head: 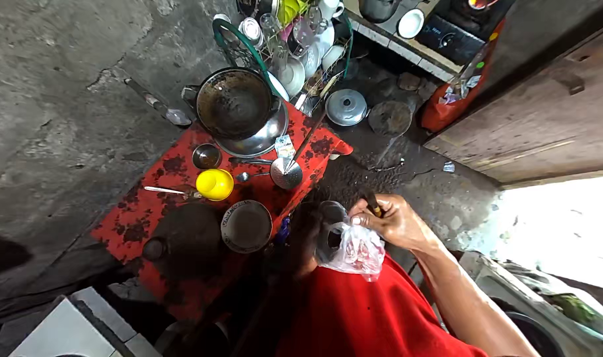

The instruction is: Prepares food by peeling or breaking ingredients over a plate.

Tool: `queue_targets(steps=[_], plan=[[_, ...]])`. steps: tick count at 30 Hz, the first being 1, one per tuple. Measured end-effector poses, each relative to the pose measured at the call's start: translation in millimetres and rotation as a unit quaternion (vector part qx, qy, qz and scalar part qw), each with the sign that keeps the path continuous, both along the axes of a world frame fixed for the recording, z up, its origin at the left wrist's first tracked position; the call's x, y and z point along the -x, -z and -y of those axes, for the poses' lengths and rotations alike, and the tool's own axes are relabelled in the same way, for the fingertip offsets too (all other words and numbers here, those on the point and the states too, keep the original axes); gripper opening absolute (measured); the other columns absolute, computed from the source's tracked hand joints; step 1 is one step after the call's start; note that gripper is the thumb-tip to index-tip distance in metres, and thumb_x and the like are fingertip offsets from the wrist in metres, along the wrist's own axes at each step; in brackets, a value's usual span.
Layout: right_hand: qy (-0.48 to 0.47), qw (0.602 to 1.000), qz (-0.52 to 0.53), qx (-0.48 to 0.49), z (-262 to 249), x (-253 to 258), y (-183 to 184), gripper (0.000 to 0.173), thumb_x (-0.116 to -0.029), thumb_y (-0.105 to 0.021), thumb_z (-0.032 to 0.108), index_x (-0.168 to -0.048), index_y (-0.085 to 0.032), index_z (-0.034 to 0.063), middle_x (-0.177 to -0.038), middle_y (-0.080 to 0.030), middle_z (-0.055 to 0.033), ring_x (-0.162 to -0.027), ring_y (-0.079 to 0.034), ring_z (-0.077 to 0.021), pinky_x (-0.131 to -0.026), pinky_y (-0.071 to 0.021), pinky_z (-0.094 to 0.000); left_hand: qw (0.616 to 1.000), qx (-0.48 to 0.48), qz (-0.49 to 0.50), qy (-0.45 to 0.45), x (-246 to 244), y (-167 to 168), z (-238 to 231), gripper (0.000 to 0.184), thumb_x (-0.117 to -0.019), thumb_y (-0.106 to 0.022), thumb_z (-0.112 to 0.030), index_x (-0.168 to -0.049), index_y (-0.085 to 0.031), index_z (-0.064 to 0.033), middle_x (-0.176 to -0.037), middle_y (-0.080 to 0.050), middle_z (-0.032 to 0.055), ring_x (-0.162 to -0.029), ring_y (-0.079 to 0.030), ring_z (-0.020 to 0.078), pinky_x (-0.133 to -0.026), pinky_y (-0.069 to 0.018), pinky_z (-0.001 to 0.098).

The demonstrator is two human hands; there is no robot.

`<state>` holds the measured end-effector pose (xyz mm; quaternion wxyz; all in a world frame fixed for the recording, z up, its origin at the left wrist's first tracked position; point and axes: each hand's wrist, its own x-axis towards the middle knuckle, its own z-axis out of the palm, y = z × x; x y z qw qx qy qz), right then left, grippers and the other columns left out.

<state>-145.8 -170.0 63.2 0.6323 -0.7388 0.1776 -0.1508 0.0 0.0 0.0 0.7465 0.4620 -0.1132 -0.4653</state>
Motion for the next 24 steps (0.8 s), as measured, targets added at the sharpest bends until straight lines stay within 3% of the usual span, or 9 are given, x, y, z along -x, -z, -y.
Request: queue_targets(steps=[2,6,8,11,13,16,19,22,24], plan=[[0.034,0.999,-0.026,0.02,1,-9,5,0.004,-0.0944,-0.071,0.012,-0.095,-0.073,0.0082,-0.068,-0.061,0.0065,-0.059,-0.052,0.0006,-0.056,-0.045,-0.0178,1.0,0.012,0.008,0.014,1,3,-2,0.028,-0.0987,-0.059,-0.015,-0.124,-0.059,-0.0034,-0.105,-0.068,0.0063,-0.095,-0.067,0.0151,-0.086,-0.0591,0.0361],[0.084,0.987,-0.1,0.098,0,-33,21,0.009,-0.0965,-0.065,0.02,-0.093,-0.067,0.012,-0.066,-0.056,0.0032,-0.057,-0.053,-0.0071,-0.052,-0.0465,-0.0279,0.994,0.049,0.061,0.072,5,4,-5,0.033,-0.0995,-0.064,-0.02,-0.126,-0.06,-0.0001,-0.118,-0.065,0.0114,-0.105,-0.065,0.0198,-0.094,-0.057,0.04],[0.074,0.975,-0.147,0.147,-3,-41,42,0.014,-0.0959,-0.064,0.024,-0.09,-0.066,0.011,-0.067,-0.058,-0.0004,-0.059,-0.057,-0.0127,-0.055,-0.0506,-0.0366,0.994,0.042,0.073,0.065,10,-2,-3,0.042,-0.1021,-0.058,-0.023,-0.137,-0.052,0.0004,-0.128,-0.061,0.0136,-0.114,-0.061,0.0216,-0.1,-0.0541,0.0404],[0.006,0.968,-0.213,0.129,-23,-42,60,0.02,-0.0954,-0.062,0.029,-0.096,-0.067,0.01,-0.079,-0.066,-0.0054,-0.075,-0.066,-0.0192,-0.07,-0.0564,-0.0464,0.996,-0.023,0.069,-0.045,8,-12,3,0.042,-0.106,-0.051,-0.026,-0.139,-0.046,-0.0002,-0.116,-0.065,0.0079,-0.101,-0.065,0.0098,-0.089,-0.0569,0.0288],[-0.011,0.978,-0.197,0.069,-38,-36,63,0.021,-0.094,-0.067,0.03,-0.101,-0.067,0.0104,-0.083,-0.067,-0.0032,-0.078,-0.065,-0.015,-0.074,-0.0564,-0.0415,0.991,-0.042,0.081,-0.101,-1,-12,6,0.039,-0.1061,-0.044,-0.022,-0.137,-0.05,-0.0001,-0.118,-0.064,0.0064,-0.104,-0.062,0.0066,-0.092,-0.0536,0.025],[0.065,0.988,-0.141,0.003,-48,-28,57,0.018,-0.0977,-0.063,0.019,-0.112,-0.07,0.0113,-0.094,-0.071,-0.0002,-0.083,-0.067,-0.0093,-0.077,-0.0583,-0.0338,0.984,0.014,-0.016,-0.175,-6,2,10,0.03,-0.107,-0.038,-0.026,-0.114,-0.062,-0.0084,-0.097,-0.07,0.0025,-0.091,-0.068,0.0109,-0.082,-0.0594,0.0323],[0.171,0.98,-0.072,0.077,-44,-29,38,0.036,-0.1029,-0.059,0.034,-0.125,-0.068,0.0063,-0.107,-0.07,-0.0048,-0.084,-0.066,-0.0091,-0.072,-0.0575,-0.0286,0.979,-0.034,0.027,-0.2,-17,15,15,0.032,-0.1064,-0.039,-0.022,-0.126,-0.055,-0.0022,-0.108,-0.066,0.0121,-0.098,-0.067,0.0213,-0.087,-0.0589,0.0438],[0.126,0.971,-0.078,0.189,-40,-38,20,0.065,-0.0943,-0.065,0.059,-0.137,-0.065,0.0093,-0.12,-0.068,-0.0078,-0.103,-0.066,-0.0118,-0.089,-0.059,-0.0329,0.979,-0.065,0.079,-0.175,-18,18,17,0.038,-0.1098,-0.042,-0.023,-0.139,-0.048,-0.0002,-0.124,-0.063,0.016,-0.112,-0.064,0.0246,-0.098,-0.0557,0.0462],[0.135,0.957,-0.086,0.243,-43,-48,25,0.053,-0.0947,-0.069,0.049,-0.136,-0.068,0.0154,-0.113,-0.069,-0.0053,-0.1,-0.067,-0.011,-0.087,-0.0596,-0.032,0.985,-0.055,0.089,-0.137,-16,19,15,0.041,-0.1083,-0.047,-0.018,-0.145,-0.043,0.0012,-0.13,-0.061,0.018,-0.117,-0.063,0.0262,-0.102,-0.0549,0.0466]])
